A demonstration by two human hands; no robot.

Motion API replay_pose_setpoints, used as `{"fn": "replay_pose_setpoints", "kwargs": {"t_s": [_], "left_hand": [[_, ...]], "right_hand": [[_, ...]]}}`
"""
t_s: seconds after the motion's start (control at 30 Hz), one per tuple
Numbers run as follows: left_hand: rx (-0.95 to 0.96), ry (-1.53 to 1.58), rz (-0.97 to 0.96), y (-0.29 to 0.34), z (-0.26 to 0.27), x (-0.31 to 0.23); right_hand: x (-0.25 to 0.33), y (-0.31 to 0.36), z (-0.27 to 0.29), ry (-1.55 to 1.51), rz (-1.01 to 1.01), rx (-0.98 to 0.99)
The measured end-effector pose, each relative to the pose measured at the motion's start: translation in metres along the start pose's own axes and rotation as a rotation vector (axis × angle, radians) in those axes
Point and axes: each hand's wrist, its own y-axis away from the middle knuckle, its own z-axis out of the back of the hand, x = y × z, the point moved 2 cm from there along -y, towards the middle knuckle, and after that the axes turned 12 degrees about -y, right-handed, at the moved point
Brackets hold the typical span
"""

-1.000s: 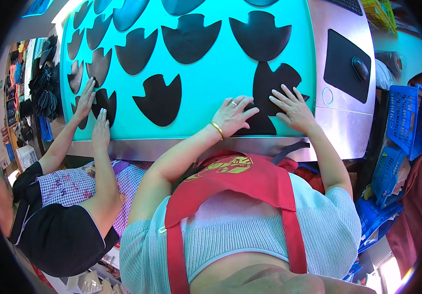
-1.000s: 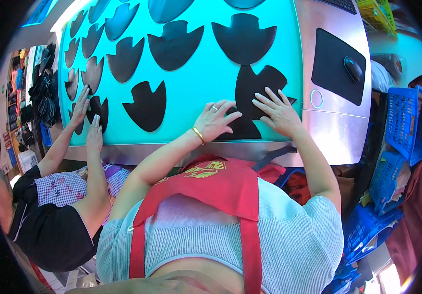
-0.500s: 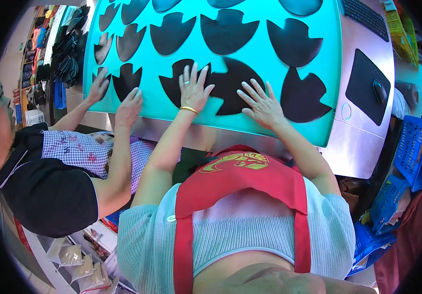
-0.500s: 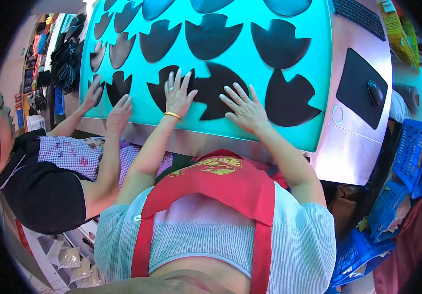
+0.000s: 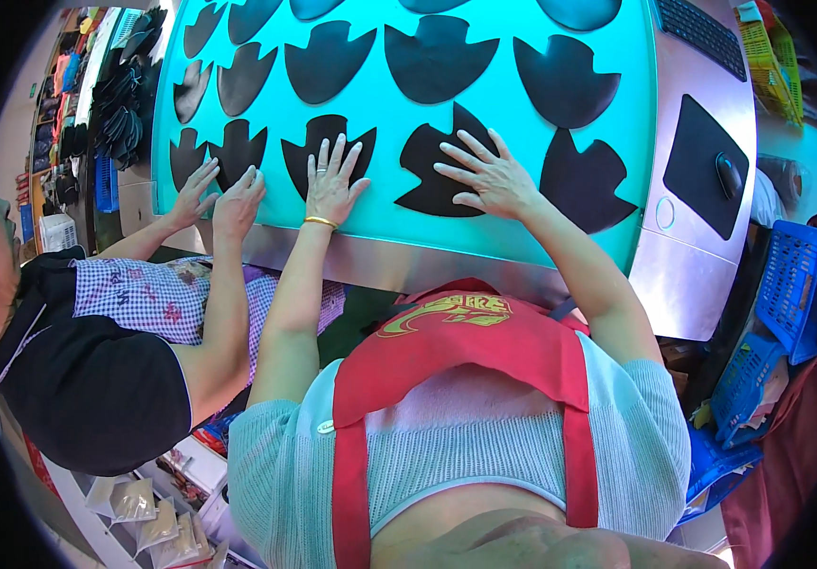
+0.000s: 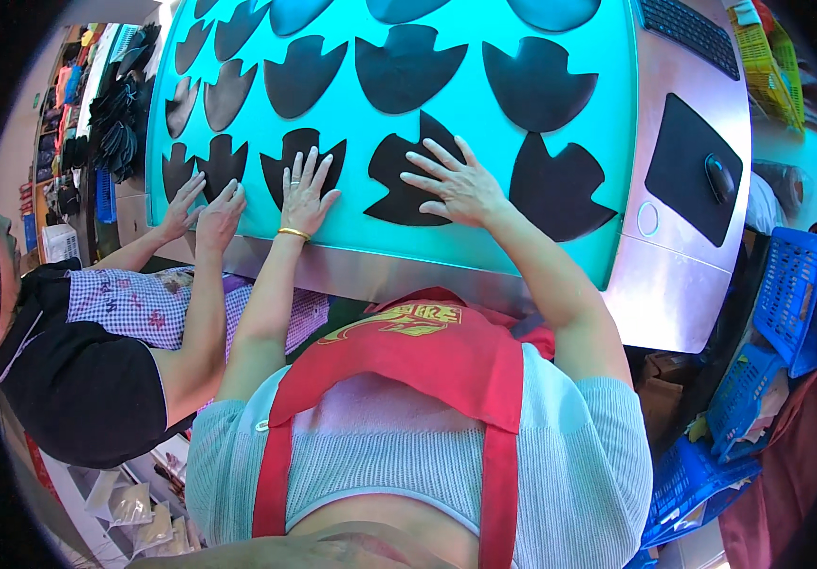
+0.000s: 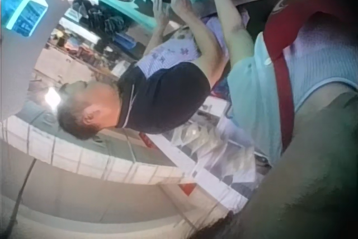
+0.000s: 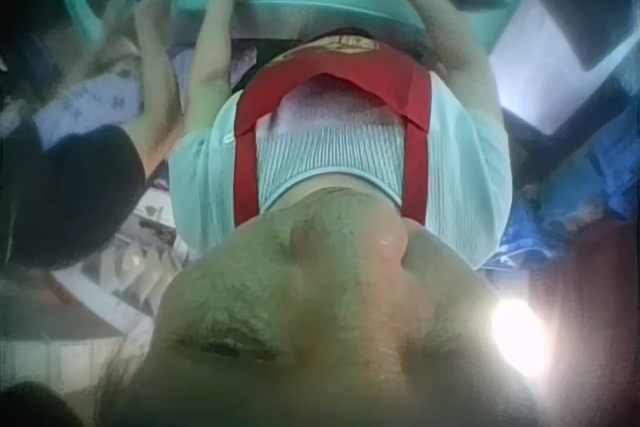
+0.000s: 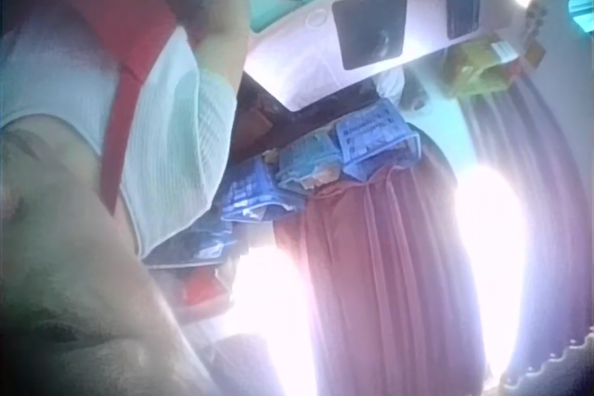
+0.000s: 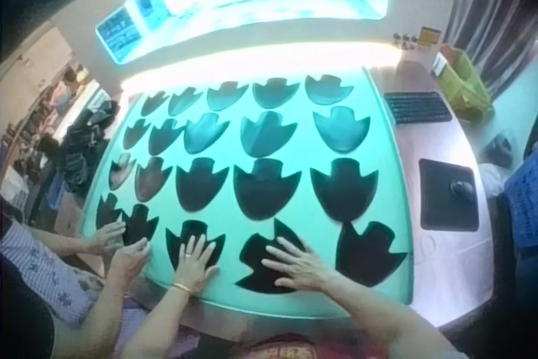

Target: The person places black shoe upper components onto a green glowing work surface and arranges them into rows with the help of another person.

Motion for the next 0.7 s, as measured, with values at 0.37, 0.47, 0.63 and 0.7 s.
{"fn": "replay_pose_setpoints", "kwargs": {"t_s": [0.37, 0.47, 0.63, 0.7], "left_hand": [[-0.187, 0.352, 0.037, -0.045, 0.038, -0.123], [-0.049, 0.304, -0.011, -0.048, 0.038, -0.156], [0.007, 0.081, -0.221, -0.061, 0.031, -0.149], [0.018, 0.067, -0.276, -0.065, 0.030, -0.145]], "right_hand": [[0.055, -0.020, -0.034, -0.320, -0.788, -0.141], [0.039, 0.008, 0.008, -0.283, -0.741, -0.167], [-0.050, 0.134, 0.024, 0.148, -0.865, -0.386], [-0.051, 0.151, 0.026, 0.142, -0.754, -0.243]]}}
